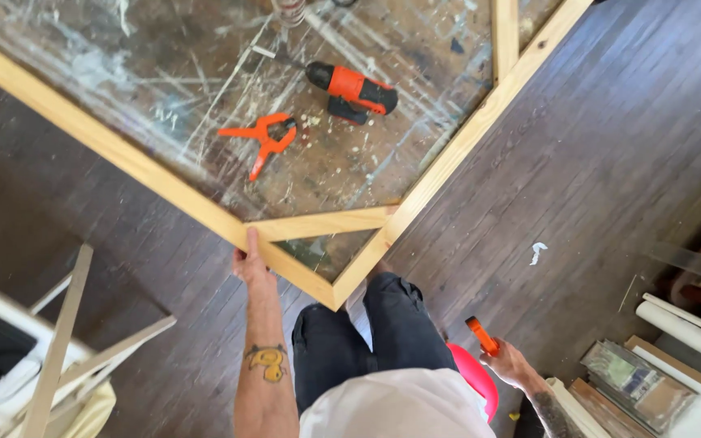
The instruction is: Assembling a wooden frame by gluing, clamping, and drilling
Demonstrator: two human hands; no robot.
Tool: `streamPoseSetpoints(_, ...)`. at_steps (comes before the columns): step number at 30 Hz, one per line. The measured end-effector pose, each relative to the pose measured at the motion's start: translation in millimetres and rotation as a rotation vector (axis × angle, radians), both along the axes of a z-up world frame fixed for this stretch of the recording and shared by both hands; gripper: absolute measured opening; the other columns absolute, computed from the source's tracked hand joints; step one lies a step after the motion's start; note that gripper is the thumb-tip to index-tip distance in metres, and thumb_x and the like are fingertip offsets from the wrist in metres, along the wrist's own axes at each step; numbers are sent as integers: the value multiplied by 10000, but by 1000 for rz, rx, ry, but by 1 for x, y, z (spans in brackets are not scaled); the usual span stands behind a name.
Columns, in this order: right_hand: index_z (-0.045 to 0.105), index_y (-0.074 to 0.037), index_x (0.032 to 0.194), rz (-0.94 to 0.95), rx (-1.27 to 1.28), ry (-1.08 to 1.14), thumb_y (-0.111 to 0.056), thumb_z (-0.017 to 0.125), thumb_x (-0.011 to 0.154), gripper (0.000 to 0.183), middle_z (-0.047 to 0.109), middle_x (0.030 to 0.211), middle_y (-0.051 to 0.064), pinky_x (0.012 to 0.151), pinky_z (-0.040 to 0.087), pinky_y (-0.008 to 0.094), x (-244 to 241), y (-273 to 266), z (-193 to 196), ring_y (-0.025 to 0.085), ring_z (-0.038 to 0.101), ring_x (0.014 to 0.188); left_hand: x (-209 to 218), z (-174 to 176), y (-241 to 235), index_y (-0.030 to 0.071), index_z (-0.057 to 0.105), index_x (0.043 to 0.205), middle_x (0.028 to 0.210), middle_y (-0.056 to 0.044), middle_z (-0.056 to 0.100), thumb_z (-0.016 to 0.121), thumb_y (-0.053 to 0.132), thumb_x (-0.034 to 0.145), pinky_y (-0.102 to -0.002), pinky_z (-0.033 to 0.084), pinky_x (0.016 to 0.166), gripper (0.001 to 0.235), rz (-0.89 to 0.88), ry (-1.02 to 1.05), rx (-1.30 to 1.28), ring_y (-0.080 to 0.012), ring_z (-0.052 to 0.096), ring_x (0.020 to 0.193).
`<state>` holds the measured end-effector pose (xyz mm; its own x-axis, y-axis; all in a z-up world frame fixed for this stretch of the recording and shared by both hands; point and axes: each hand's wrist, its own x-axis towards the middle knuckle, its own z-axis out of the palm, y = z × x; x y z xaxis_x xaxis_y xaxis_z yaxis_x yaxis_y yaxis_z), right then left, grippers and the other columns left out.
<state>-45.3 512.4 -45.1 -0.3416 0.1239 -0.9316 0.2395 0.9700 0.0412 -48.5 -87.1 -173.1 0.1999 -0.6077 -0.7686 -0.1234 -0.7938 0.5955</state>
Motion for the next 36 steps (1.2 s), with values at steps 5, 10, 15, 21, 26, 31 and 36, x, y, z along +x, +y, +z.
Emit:
streamPoseSetpoints(5, 617, -125, 999, -124, -11, 39, -335, 674, 734, 343, 675, 852, 29, 693, 462, 317, -12, -6, 23, 183, 611, 703, 16, -29, 4, 116, 743, 1005, 955, -81, 780, 883, 439, 715, -366, 601, 639, 456, -152, 33, -169, -176, 708, 761)
streamPoseSetpoints(10, 594, -54, 1069, -156, -55, 151, -306, 646, 727, 428, 629, 866, 88, 702, 453, 364, -58, -56, 44, 235, 588, 744, 14, -14, 5, 110, 591, 1199, 1088, -124, 646, 917, 350, 724, -459, 560, 724, 624, -318, -339, -382, -230, 671, 871)
streamPoseSetpoints(15, 544, -73, 967, -166, -259, 265, -277, 651, 732, 329, 490, 790, 39, 651, 381, 383, -112, -142, 53, 205, 455, 680, -25, 74, 45, 89, 558, 1290, 1079, -51, 564, 866, 333, 837, -297, 453, 748, 600, -696, -260, -711, -156, 531, 898)
streamPoseSetpoints(21, 522, -142, 1309, -134, -433, 185, -368, 713, 807, 583, 580, 946, 31, 515, 511, 342, -152, -254, 120, 165, 532, 661, -147, 115, -4, 53, 422, 1490, 1532, -201, 426, 876, 132, 795, -527, 396, 1140, 834, -1332, -444, -978, -382, 488, 1359)
streamPoseSetpoints(26, 488, -142, 1441, -51, -455, 118, -546, 659, 796, 780, 699, 1269, 37, 1048, 447, 358, -159, -258, 137, 172, 651, 1146, -223, 75, -83, 103, 117, 1651, 1679, -99, 246, 771, 675, 702, -607, 203, 1227, 1287, -2188, -1056, -976, -282, 336, 1502)
streamPoseSetpoints(31, 553, -125, 1353, -25, -435, 198, -582, 680, 788, 737, 678, 1105, 20, 948, 479, 365, -177, -263, 106, 175, 624, 1011, -228, 92, -94, 113, 441, 1496, 1283, -112, 528, 899, 411, 653, -550, 465, 1073, 1004, -1875, -455, -781, -299, 587, 1169)
streamPoseSetpoints(36, 605, -53, 1273, -130, -660, 383, -479, 866, 776, 705, 666, 1067, 234, 998, 480, 548, -203, -340, 94, 435, 659, 1121, -138, 112, -10, 34, 614, 1375, 1165, -139, 618, 668, 268, 870, -432, 464, 900, 559, -1045, 280, -195, -291, 618, 1051)
